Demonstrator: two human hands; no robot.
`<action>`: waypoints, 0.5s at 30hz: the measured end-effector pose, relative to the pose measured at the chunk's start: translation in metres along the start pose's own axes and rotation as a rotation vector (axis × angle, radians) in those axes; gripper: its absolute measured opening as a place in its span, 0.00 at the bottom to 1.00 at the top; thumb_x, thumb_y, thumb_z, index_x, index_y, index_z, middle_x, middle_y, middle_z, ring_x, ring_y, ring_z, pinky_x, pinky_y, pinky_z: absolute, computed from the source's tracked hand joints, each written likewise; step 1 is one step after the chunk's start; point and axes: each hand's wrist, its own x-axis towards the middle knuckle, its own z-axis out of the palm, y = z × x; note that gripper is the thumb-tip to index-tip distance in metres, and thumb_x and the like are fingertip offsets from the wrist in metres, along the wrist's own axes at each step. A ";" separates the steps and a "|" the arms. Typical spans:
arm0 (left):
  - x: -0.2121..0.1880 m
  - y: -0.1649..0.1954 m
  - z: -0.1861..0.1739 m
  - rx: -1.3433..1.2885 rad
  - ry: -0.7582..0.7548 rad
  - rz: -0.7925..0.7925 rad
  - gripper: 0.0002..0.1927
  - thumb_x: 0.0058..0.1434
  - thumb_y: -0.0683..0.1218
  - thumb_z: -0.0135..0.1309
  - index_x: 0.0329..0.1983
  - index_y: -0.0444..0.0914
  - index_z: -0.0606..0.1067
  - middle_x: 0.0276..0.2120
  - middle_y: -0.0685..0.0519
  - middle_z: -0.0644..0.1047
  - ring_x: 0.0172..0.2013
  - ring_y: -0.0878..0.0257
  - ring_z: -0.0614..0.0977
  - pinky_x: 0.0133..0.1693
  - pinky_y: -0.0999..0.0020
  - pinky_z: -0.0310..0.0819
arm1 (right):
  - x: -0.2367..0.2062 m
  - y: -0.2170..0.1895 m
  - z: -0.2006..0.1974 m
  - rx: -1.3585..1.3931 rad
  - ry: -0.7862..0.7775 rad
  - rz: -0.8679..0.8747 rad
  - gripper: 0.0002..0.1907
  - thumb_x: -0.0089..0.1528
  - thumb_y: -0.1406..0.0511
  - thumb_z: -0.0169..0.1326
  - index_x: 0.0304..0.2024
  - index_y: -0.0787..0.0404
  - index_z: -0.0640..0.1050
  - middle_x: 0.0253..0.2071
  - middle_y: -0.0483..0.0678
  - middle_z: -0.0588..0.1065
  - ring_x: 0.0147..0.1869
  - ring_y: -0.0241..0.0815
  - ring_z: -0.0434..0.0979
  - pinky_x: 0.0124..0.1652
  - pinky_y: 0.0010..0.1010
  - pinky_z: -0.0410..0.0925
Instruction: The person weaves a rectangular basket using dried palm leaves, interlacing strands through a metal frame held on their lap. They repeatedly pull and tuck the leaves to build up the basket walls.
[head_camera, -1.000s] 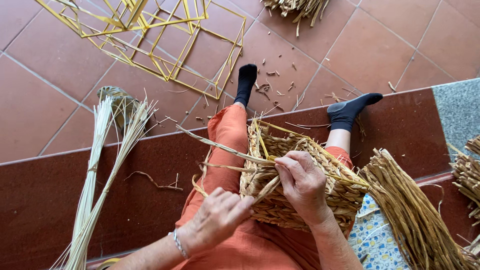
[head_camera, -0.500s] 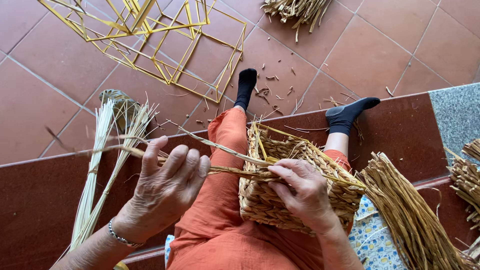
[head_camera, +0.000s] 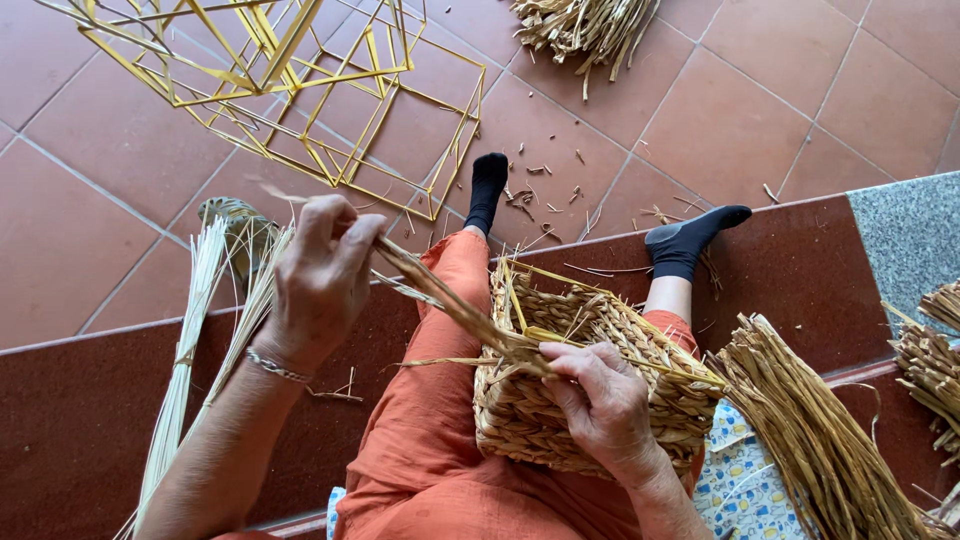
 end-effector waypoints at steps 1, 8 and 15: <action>-0.001 0.007 0.005 -0.138 0.100 -0.019 0.12 0.63 0.36 0.62 0.50 0.33 0.79 0.44 0.47 0.72 0.44 0.55 0.78 0.43 0.63 0.79 | -0.001 0.000 -0.002 -0.004 -0.009 -0.015 0.12 0.55 0.71 0.65 0.39 0.59 0.77 0.47 0.47 0.82 0.47 0.46 0.82 0.46 0.34 0.74; -0.036 0.092 0.065 -0.857 0.041 0.062 0.22 0.59 0.36 0.64 0.57 0.39 0.79 0.57 0.41 0.74 0.57 0.54 0.81 0.54 0.62 0.84 | -0.006 -0.003 0.000 -0.140 -0.020 -0.095 0.13 0.54 0.71 0.64 0.41 0.59 0.79 0.52 0.50 0.80 0.50 0.49 0.81 0.49 0.37 0.74; -0.066 0.103 0.082 -0.556 -0.125 0.233 0.18 0.63 0.43 0.59 0.56 0.36 0.77 0.62 0.44 0.74 0.65 0.46 0.75 0.66 0.42 0.64 | -0.006 -0.007 0.003 -0.187 -0.023 -0.063 0.11 0.50 0.73 0.63 0.36 0.60 0.79 0.57 0.54 0.77 0.48 0.48 0.79 0.47 0.36 0.73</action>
